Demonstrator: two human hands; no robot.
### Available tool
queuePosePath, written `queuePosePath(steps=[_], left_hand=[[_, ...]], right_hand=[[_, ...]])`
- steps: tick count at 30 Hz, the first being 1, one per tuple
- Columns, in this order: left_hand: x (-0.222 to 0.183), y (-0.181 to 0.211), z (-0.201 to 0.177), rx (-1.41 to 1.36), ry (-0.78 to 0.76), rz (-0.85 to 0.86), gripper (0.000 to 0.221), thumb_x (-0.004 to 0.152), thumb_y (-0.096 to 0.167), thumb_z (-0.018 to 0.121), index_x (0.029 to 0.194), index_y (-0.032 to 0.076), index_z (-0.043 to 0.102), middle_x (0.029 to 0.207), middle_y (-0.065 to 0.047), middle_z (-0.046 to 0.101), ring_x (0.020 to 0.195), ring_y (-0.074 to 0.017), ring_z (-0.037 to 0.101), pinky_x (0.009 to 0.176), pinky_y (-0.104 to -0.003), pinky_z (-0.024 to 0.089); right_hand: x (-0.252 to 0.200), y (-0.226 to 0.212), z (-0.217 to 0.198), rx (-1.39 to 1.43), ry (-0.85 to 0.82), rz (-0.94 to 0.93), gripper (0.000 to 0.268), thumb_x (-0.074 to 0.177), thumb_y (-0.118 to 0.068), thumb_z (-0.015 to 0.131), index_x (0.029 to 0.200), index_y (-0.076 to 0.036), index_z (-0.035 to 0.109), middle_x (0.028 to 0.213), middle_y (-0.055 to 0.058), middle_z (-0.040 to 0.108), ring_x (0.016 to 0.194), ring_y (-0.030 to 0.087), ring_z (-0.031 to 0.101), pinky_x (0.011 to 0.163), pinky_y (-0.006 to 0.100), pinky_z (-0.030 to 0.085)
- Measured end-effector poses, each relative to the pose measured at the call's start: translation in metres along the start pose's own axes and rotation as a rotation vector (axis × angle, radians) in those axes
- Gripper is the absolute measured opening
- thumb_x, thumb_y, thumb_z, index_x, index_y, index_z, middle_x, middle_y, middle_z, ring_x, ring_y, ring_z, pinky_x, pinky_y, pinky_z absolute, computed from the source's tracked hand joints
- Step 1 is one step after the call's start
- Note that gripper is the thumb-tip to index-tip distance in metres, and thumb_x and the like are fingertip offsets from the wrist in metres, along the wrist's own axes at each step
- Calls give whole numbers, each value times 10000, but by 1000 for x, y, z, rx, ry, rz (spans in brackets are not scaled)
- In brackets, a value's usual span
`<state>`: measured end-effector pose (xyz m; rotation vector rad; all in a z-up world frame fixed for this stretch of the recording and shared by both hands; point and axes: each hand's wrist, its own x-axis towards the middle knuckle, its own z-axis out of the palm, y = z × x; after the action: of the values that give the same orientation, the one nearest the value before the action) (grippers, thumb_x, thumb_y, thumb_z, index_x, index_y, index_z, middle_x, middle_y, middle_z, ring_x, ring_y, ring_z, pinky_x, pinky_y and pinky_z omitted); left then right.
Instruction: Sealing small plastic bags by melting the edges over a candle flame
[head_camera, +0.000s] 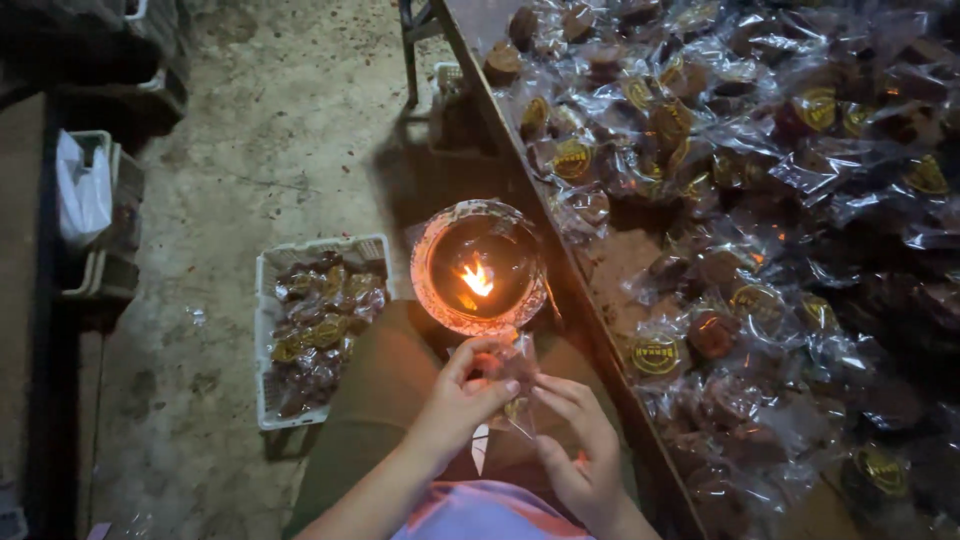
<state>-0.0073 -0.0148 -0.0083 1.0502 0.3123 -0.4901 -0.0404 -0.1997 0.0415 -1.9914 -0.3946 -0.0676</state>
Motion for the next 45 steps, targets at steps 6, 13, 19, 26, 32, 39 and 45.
queuePosePath(steps=[6,13,19,26,32,39,45], left_hand=[[-19,14,0,348,-23,194,816,756,-10,749,1497,204,480,1216,-54,629,1070,-172,645,848,-287,563],[-18,5,-12,9,-208,-115,470,852,4,722,1313,-34,641,1092,-142,753,918,-174,703,804,-261,553],[-24,8,-7,32,-125,-22,615,787,-88,708,1383,0,588,1173,-142,717,953,-176,683,780,-265,574],[-21,-29,-9,-29,-136,72,507,773,-129,665,1269,-26,646,1114,-108,703,872,-164,665,726,-263,556],[-47,16,17,265,-321,-209,189,895,50,740,1083,43,759,737,-4,654,642,-63,524,593,-184,415],[-15,-11,-2,381,115,217,131,827,46,773,940,49,840,815,24,636,672,-82,472,618,-216,429],[3,-3,-18,-86,147,88,168,931,58,686,1094,23,661,913,-129,743,654,-158,618,537,-281,505]], right_hand=[[22,-1,0,-31,99,121,738,706,-168,792,1394,-72,544,1496,145,489,1404,311,458,1174,435,356],[27,3,-11,87,18,139,66,847,-66,677,871,-65,739,857,21,694,858,156,575,853,302,423],[23,-8,-19,50,54,326,169,788,-51,736,956,-44,741,876,51,697,827,160,618,794,281,491],[26,-5,-22,249,-306,292,197,795,-82,792,983,-23,797,956,69,766,821,154,692,732,276,569],[38,4,4,-151,28,227,373,732,-184,827,475,-80,578,462,-15,524,621,146,409,541,268,403],[45,27,13,-16,360,218,290,836,-98,792,694,-80,540,741,-28,484,688,104,436,693,222,399],[21,45,35,642,-136,653,212,843,22,760,1053,41,779,814,122,753,650,152,613,578,250,486]])
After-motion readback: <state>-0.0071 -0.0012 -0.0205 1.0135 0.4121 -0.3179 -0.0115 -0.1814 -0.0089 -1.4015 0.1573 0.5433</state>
